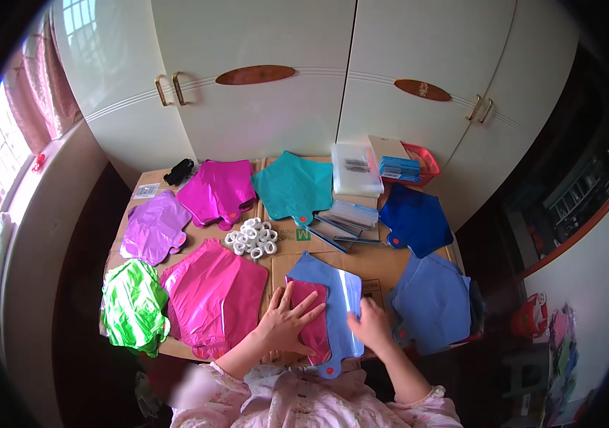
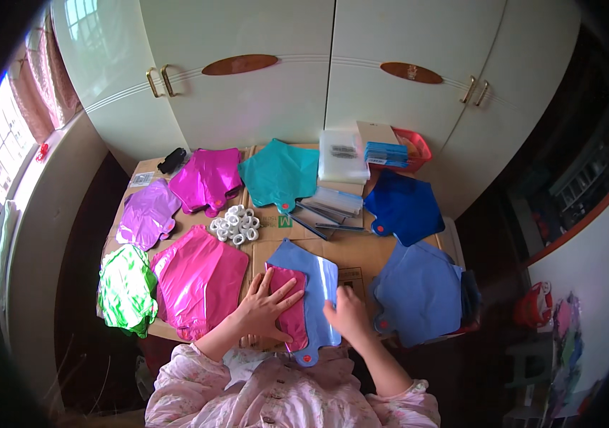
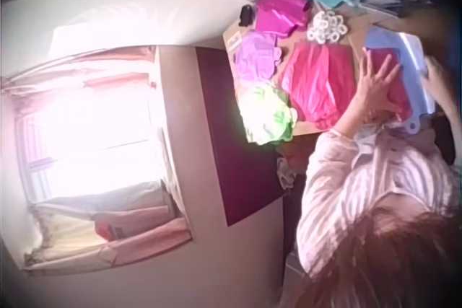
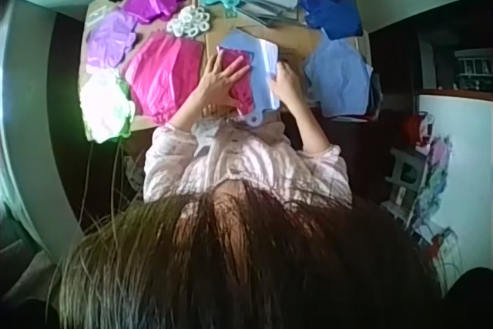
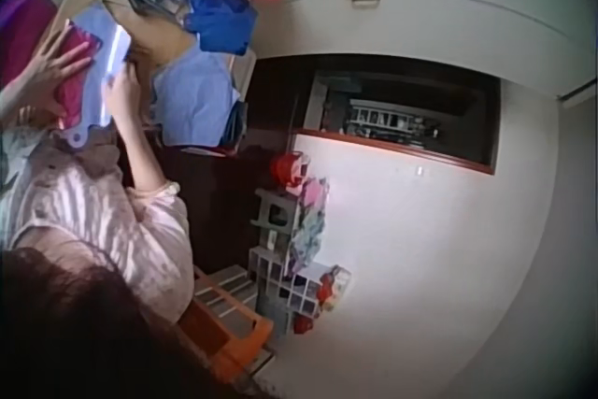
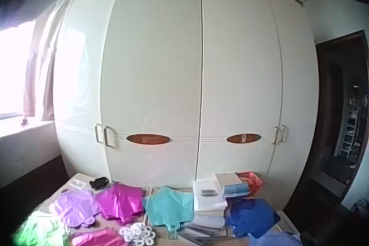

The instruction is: Fold and package colorful plastic sheets into cardboard envelopes.

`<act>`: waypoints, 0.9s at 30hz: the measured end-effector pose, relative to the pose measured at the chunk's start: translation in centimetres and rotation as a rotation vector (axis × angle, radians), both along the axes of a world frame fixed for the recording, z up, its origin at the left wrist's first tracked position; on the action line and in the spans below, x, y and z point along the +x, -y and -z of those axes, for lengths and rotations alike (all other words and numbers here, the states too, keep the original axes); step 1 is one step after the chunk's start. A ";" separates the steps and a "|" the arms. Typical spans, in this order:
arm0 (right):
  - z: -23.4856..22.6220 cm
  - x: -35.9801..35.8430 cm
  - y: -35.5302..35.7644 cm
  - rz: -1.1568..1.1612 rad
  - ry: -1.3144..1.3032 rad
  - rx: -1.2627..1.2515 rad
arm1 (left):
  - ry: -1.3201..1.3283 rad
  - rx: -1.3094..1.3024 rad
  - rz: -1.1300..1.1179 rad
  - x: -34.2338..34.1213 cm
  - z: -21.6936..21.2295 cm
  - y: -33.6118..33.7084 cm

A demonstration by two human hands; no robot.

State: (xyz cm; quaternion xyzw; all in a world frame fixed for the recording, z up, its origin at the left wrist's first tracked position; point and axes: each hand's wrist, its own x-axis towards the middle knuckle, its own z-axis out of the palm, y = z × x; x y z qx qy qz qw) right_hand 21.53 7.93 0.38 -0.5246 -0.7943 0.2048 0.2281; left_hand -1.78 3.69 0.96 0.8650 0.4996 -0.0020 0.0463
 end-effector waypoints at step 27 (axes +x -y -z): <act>2.1 -6.7 4.6 -0.087 0.341 0.384 | 0.566 0.003 -0.429 -0.8 2.0 -4.6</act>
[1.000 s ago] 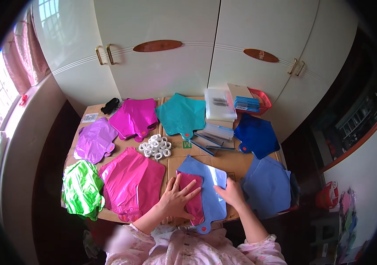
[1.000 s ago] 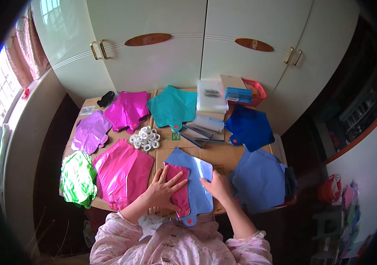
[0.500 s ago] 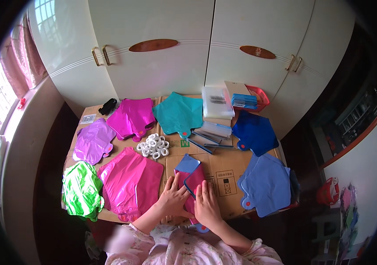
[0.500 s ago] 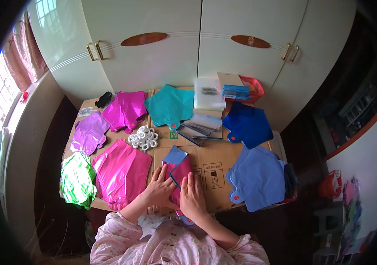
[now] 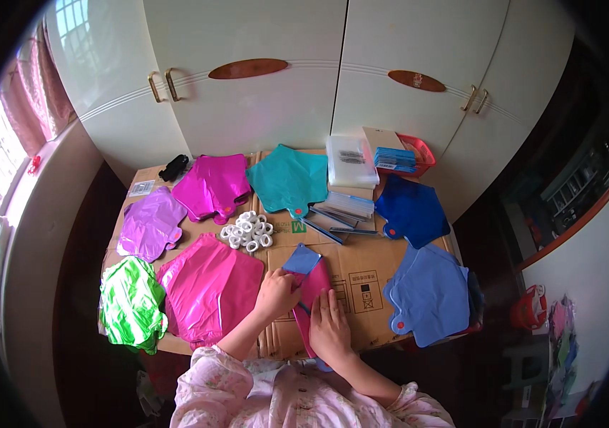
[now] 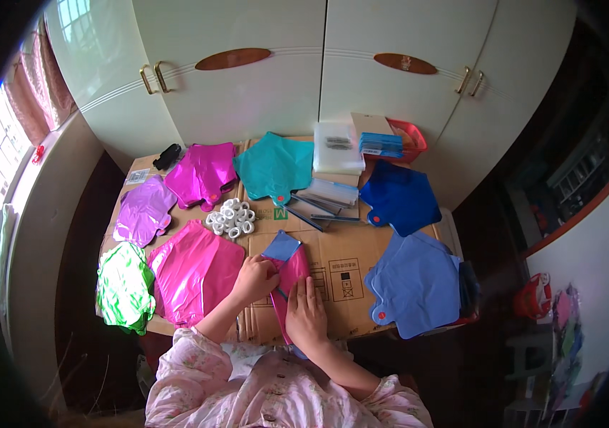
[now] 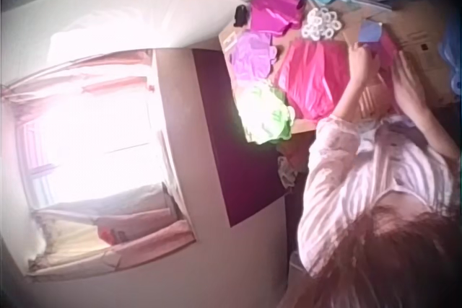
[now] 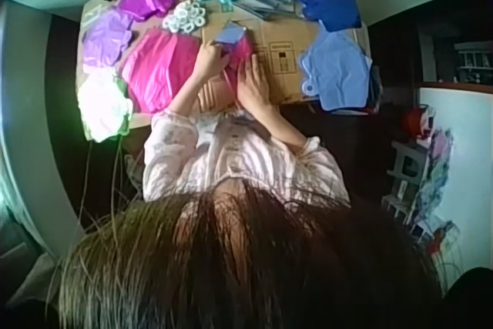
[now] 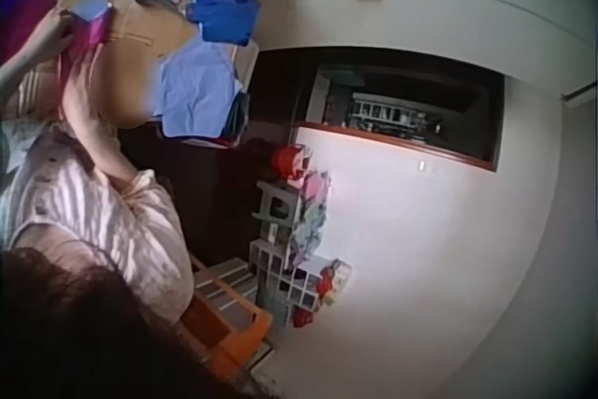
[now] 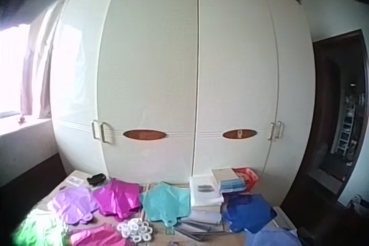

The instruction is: Fold and package colorful plastic sheets into cardboard envelopes.

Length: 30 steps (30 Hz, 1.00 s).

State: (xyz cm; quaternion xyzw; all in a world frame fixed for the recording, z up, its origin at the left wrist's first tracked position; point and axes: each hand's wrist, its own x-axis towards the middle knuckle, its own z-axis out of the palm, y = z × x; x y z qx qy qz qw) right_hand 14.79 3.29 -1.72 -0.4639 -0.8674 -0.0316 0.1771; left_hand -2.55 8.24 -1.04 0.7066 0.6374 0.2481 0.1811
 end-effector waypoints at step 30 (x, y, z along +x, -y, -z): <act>0.3 0.8 0.6 -0.093 -0.052 -0.068 | -0.093 -0.134 -0.009 1.2 -1.2 -2.3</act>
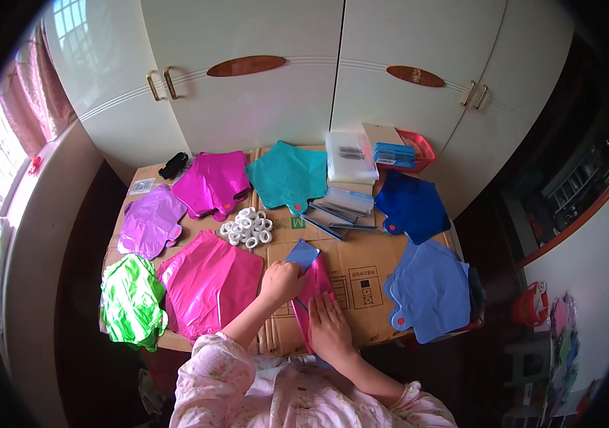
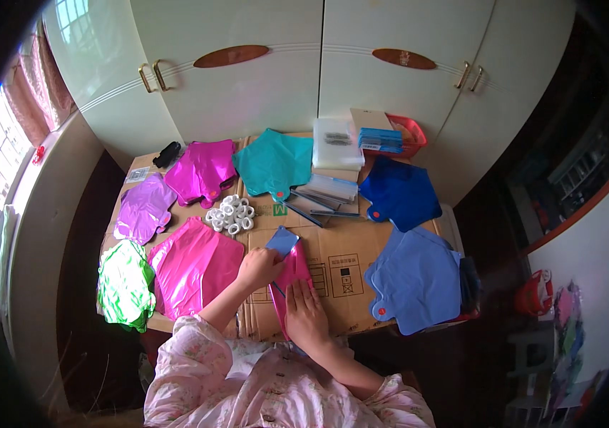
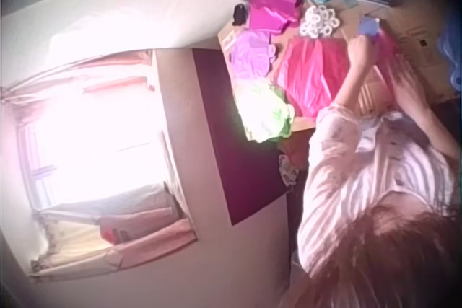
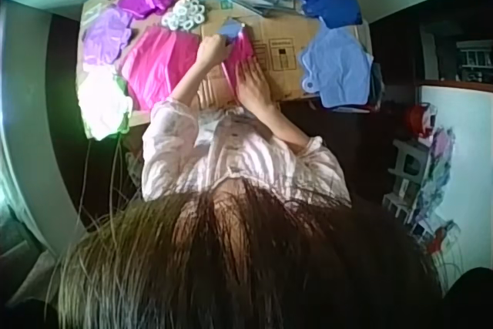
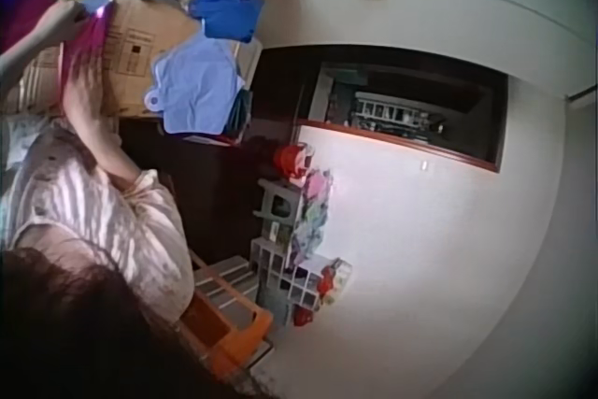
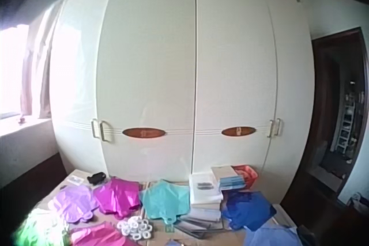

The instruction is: Fold and package colorful plastic sheets into cardboard envelopes.

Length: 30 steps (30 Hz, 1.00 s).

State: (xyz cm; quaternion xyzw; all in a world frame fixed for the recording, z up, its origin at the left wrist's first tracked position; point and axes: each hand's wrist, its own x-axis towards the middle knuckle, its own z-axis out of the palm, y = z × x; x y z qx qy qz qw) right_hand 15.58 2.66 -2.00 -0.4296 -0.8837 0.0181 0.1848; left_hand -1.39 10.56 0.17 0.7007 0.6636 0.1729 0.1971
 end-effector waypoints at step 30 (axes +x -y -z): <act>0.4 -0.1 0.0 -0.073 -0.022 -0.023 | 0.297 0.030 0.033 1.9 1.4 -6.3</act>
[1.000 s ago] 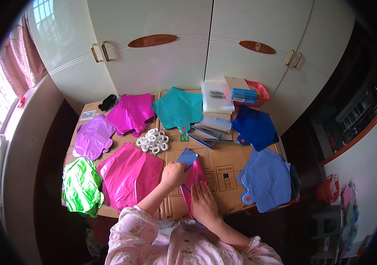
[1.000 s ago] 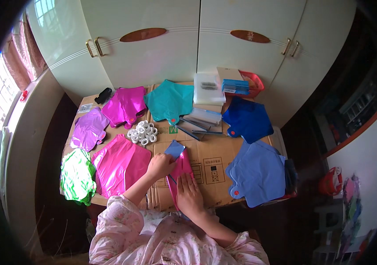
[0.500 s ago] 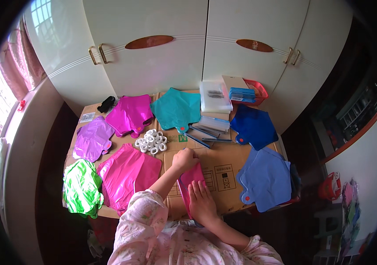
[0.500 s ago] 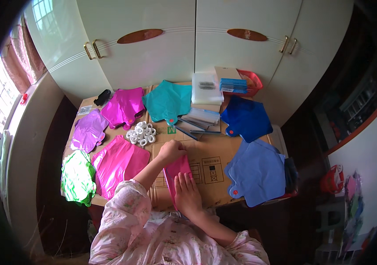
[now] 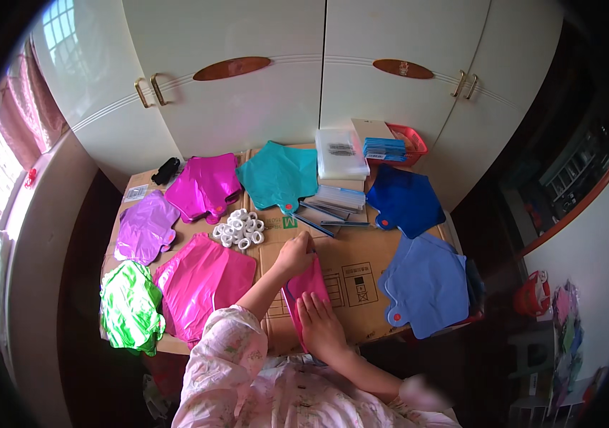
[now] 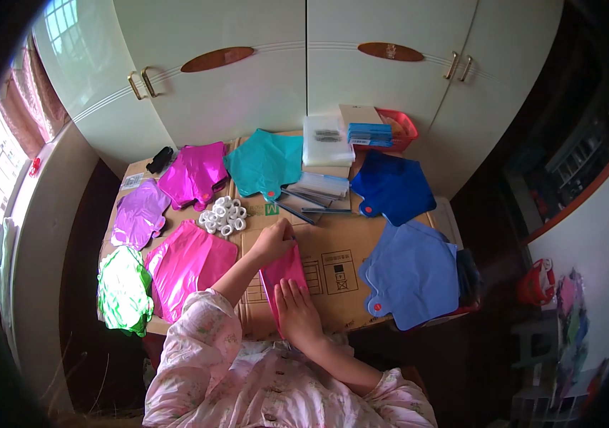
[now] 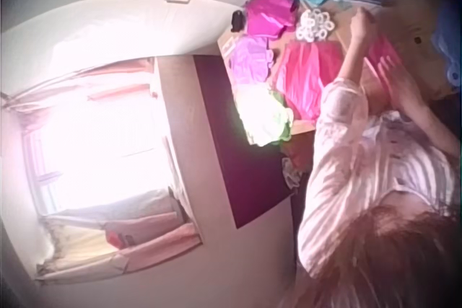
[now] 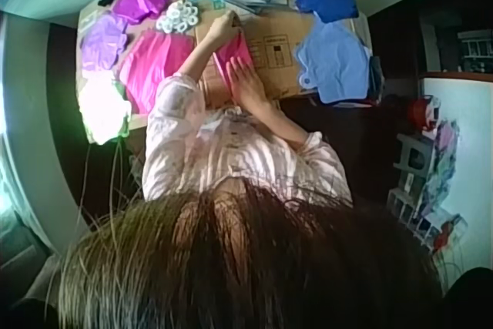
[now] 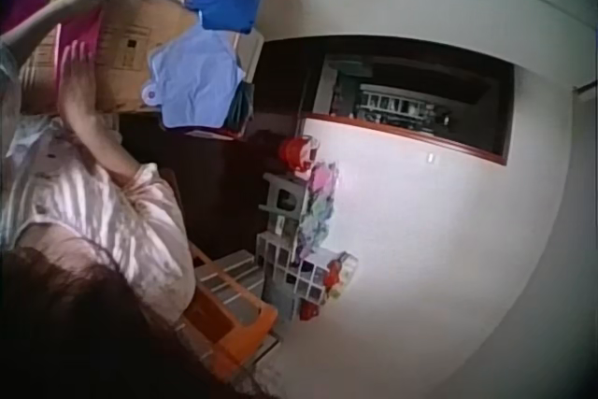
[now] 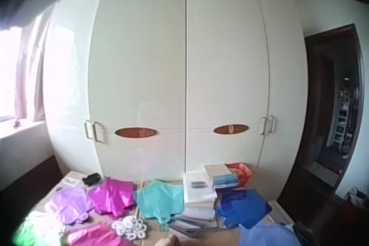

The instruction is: Fold and package colorful plastic sheets into cardboard envelopes.

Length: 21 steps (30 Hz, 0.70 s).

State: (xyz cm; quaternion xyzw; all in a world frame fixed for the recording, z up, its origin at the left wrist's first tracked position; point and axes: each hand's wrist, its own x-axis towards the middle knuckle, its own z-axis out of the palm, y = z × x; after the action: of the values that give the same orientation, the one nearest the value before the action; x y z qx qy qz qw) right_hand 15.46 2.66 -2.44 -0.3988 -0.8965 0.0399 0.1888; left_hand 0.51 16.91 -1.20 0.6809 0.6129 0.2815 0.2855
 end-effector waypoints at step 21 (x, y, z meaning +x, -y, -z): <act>0.3 0.1 0.0 -0.064 -0.027 -0.010 | 0.025 0.015 0.044 -0.2 -0.4 0.3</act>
State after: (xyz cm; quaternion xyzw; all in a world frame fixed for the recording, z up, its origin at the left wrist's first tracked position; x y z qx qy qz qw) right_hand 15.60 2.70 -2.78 -0.3704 -0.9060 0.0558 0.1973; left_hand 0.28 16.62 -0.75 0.6930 0.5918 0.2883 0.2941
